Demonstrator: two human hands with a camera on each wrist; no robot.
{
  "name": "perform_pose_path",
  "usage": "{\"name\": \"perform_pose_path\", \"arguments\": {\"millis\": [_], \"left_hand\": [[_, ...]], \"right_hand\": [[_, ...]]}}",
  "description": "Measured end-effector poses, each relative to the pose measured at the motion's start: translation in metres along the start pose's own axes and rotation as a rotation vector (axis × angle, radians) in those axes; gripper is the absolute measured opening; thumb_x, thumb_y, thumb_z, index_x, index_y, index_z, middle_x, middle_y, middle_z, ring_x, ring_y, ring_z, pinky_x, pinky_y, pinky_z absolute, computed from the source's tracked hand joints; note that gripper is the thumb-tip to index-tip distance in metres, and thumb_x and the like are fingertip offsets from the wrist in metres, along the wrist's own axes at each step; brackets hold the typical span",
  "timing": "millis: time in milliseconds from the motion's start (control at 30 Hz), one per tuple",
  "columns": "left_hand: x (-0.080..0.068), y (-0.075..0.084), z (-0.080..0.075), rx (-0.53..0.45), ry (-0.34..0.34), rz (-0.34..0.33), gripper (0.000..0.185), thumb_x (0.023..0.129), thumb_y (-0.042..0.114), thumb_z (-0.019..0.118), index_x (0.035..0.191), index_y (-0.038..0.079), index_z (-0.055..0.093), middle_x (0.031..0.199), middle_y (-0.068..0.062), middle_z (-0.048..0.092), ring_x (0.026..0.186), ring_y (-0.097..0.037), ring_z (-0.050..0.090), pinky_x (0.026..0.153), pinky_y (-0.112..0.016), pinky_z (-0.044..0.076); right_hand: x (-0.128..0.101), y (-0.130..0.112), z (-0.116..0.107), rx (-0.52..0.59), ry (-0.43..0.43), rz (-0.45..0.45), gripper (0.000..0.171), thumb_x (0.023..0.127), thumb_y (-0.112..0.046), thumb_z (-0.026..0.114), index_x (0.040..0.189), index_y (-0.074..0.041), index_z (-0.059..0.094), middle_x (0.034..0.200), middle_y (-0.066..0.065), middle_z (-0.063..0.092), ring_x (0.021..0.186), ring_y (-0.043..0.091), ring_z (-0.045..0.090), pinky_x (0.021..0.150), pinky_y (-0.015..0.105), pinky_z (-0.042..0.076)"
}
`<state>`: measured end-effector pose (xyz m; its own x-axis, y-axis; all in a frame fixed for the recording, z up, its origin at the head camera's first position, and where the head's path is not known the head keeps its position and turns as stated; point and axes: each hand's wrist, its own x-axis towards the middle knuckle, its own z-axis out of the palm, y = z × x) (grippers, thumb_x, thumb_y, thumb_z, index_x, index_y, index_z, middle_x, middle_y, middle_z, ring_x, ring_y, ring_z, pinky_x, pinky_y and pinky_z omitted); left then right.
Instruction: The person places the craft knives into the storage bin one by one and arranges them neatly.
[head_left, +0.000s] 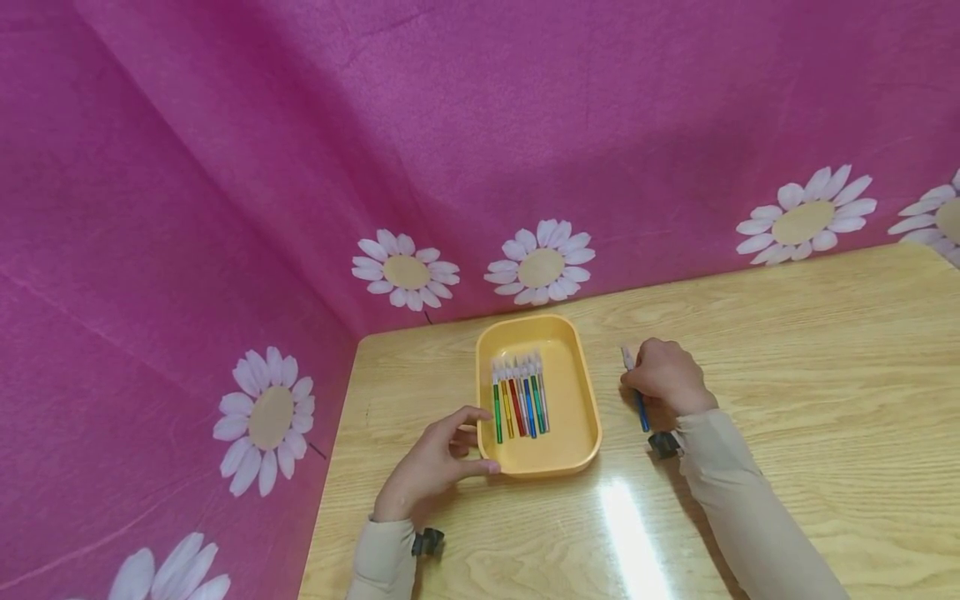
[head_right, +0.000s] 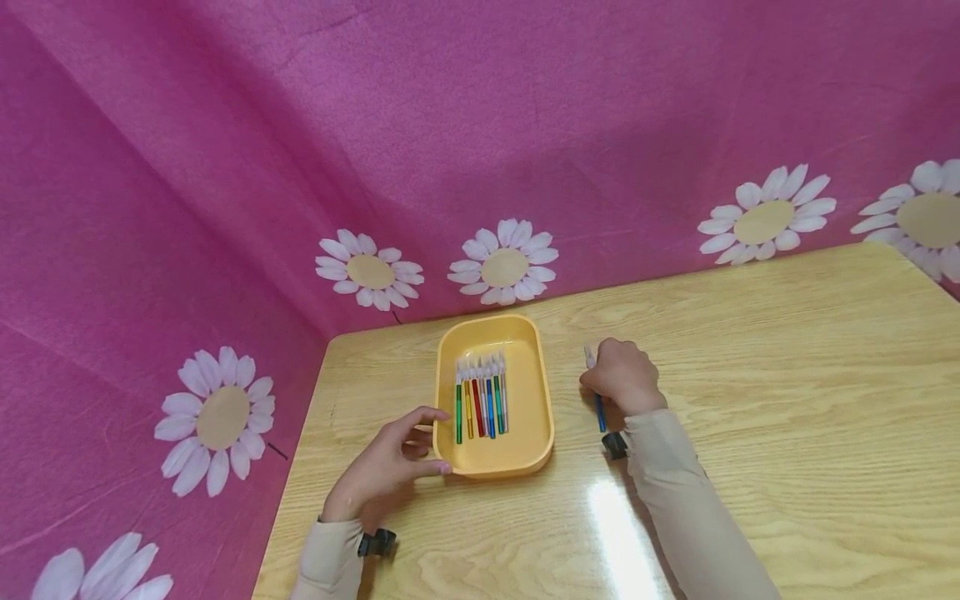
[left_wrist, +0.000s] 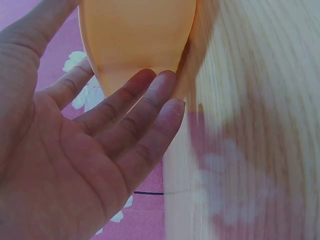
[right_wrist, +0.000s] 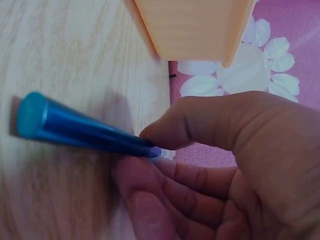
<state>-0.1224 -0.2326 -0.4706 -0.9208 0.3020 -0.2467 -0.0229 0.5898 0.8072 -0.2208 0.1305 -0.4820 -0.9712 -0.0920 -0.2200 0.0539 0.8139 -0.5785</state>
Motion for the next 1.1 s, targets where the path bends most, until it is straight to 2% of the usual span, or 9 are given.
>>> {"name": "perform_pose_path", "arguments": {"millis": [267,600,733,933,1100], "left_hand": [[0.001,0.001,0.0,0.007,0.008,-0.012,0.06,0.084,0.031,0.089,0.137,0.025,0.061,0.131,0.004,0.068,0.11,-0.017,0.066,0.102,-0.047,0.052],[0.0,0.001,-0.001,0.005,0.002,-0.006,0.062,0.084,0.032,0.089,0.138,0.024,0.06,0.131,0.002,0.068,0.11,-0.017,0.066,0.102,-0.047,0.053],[0.0,0.001,0.0,0.007,0.008,-0.009,0.061,0.084,0.03,0.089,0.138,0.024,0.06,0.13,0.001,0.069,0.11,-0.018,0.066,0.102,-0.047,0.053],[0.0,0.001,0.0,0.016,0.012,-0.016,0.061,0.084,0.031,0.088,0.138,0.025,0.06,0.129,0.001,0.07,0.111,-0.018,0.066,0.101,-0.048,0.053],[-0.001,0.0,0.0,0.01,0.008,-0.011,0.062,0.085,0.032,0.088,0.139,0.024,0.06,0.131,0.002,0.069,0.11,-0.017,0.067,0.102,-0.048,0.052]], "right_hand": [[0.001,0.002,-0.001,0.002,-0.018,-0.012,0.026,0.081,-0.025,0.07,0.061,-0.014,0.057,0.063,0.001,0.053,0.062,0.021,0.052,0.051,0.032,0.041],[0.006,0.001,-0.004,-0.014,-0.019,-0.044,0.022,0.084,-0.028,0.069,0.073,-0.009,0.066,0.073,0.007,0.062,0.068,0.023,0.057,0.054,0.032,0.044],[0.008,0.001,-0.005,-0.006,-0.027,-0.057,0.023,0.086,-0.029,0.069,0.078,-0.007,0.069,0.073,0.006,0.063,0.068,0.022,0.057,0.055,0.031,0.044],[0.008,-0.002,-0.009,-0.006,-0.042,-0.049,0.023,0.087,-0.028,0.068,0.075,-0.009,0.066,0.065,0.001,0.058,0.065,0.019,0.056,0.054,0.03,0.042],[0.007,-0.007,-0.012,-0.017,-0.014,-0.064,0.025,0.086,-0.028,0.068,0.068,-0.012,0.063,0.067,0.001,0.058,0.065,0.018,0.054,0.053,0.03,0.04]]}}
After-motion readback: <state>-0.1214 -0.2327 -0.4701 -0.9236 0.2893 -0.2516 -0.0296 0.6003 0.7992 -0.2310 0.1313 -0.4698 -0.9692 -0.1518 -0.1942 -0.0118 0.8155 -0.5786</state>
